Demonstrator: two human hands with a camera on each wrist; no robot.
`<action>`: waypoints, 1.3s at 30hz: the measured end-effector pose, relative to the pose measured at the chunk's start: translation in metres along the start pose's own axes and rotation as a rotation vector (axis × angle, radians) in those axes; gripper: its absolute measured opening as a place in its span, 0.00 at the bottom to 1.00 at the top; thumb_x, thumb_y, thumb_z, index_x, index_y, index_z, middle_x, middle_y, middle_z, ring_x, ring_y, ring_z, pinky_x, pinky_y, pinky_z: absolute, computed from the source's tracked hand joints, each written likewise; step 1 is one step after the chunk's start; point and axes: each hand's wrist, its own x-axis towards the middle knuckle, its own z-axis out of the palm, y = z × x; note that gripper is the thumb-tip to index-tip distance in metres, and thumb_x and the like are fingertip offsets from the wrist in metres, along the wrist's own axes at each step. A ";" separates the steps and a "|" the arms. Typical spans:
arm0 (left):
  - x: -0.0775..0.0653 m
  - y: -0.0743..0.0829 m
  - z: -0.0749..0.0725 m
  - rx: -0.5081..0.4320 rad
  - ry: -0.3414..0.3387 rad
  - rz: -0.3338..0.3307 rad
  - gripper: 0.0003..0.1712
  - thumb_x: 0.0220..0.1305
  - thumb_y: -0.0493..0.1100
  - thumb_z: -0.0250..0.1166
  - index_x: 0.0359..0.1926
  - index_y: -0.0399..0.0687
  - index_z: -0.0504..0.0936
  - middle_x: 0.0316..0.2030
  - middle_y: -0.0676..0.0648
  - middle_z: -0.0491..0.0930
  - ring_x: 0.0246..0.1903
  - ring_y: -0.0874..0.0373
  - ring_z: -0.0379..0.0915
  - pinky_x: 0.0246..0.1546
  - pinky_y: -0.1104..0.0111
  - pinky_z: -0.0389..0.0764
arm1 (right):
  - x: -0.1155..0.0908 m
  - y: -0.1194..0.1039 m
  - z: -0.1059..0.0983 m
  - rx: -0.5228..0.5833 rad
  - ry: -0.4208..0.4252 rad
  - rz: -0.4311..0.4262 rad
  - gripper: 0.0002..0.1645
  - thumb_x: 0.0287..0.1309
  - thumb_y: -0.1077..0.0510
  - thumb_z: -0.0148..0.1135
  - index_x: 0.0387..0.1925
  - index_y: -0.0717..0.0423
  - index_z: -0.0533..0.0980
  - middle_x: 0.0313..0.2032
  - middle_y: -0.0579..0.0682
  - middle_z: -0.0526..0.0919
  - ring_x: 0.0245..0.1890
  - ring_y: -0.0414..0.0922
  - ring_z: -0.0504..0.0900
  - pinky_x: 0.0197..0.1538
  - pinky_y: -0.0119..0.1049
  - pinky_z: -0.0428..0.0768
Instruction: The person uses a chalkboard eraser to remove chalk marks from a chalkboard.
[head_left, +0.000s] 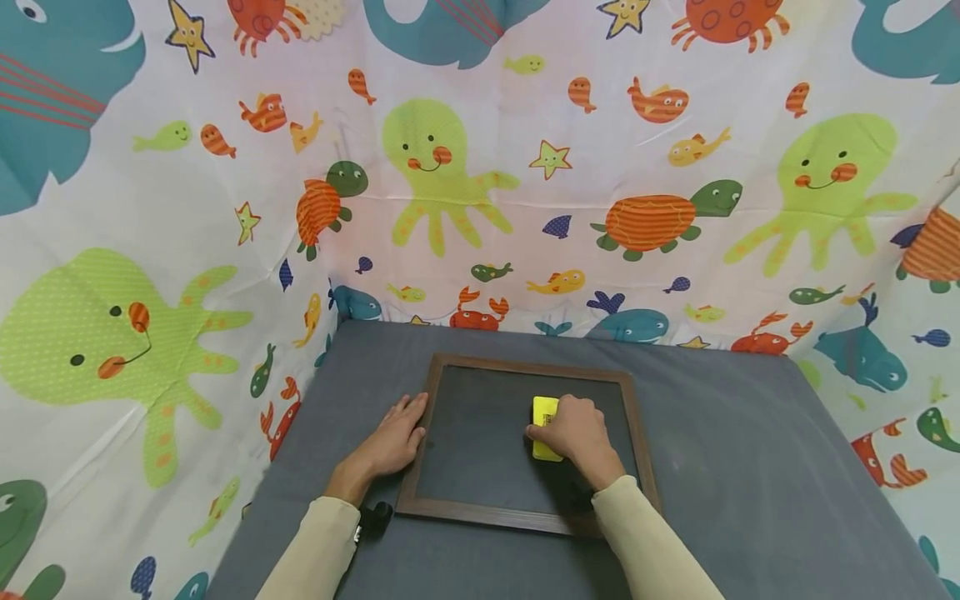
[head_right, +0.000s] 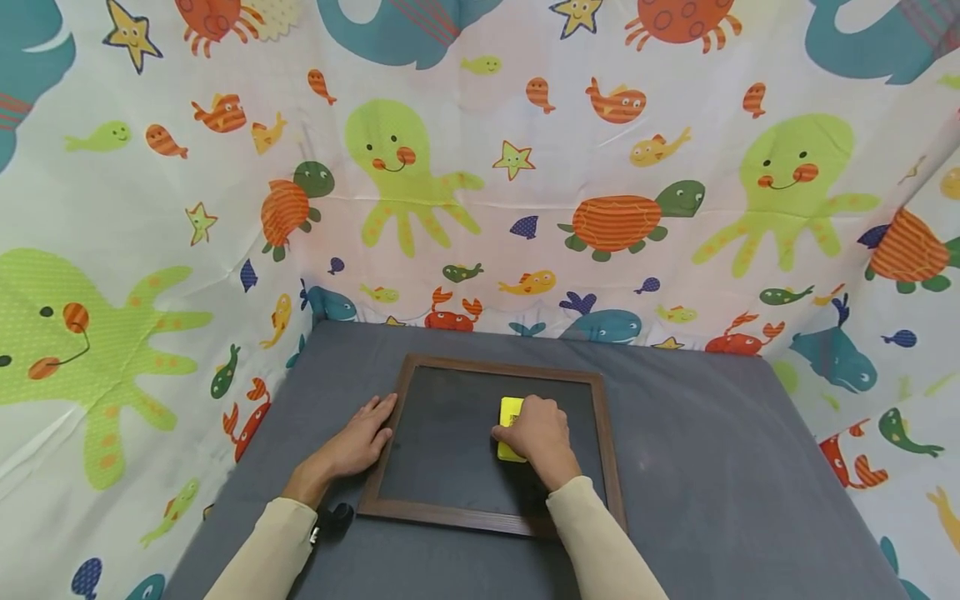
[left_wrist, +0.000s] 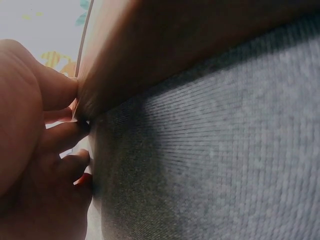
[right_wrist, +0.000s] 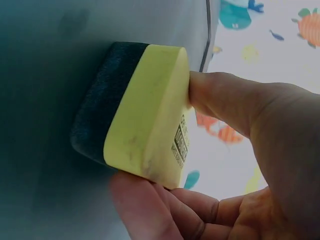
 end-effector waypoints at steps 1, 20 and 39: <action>0.000 0.000 0.000 -0.002 0.002 0.000 0.37 0.86 0.37 0.53 0.87 0.33 0.52 0.87 0.35 0.53 0.87 0.32 0.42 0.86 0.38 0.47 | 0.000 0.006 -0.002 0.000 -0.001 0.011 0.39 0.54 0.36 0.82 0.48 0.65 0.81 0.33 0.57 0.81 0.32 0.52 0.81 0.35 0.44 0.84; 0.000 -0.002 0.001 -0.039 0.013 0.010 0.38 0.86 0.37 0.53 0.87 0.33 0.52 0.87 0.35 0.53 0.87 0.31 0.41 0.86 0.36 0.46 | -0.008 0.086 -0.042 0.015 -0.037 0.095 0.44 0.57 0.37 0.80 0.50 0.74 0.78 0.36 0.62 0.82 0.36 0.57 0.80 0.38 0.50 0.82; -0.003 -0.001 0.002 -0.048 0.037 0.050 0.37 0.85 0.34 0.53 0.86 0.29 0.52 0.86 0.32 0.53 0.86 0.30 0.42 0.85 0.35 0.46 | -0.010 0.075 -0.037 -0.038 -0.007 0.038 0.39 0.58 0.40 0.80 0.47 0.72 0.79 0.31 0.59 0.82 0.29 0.53 0.81 0.33 0.46 0.84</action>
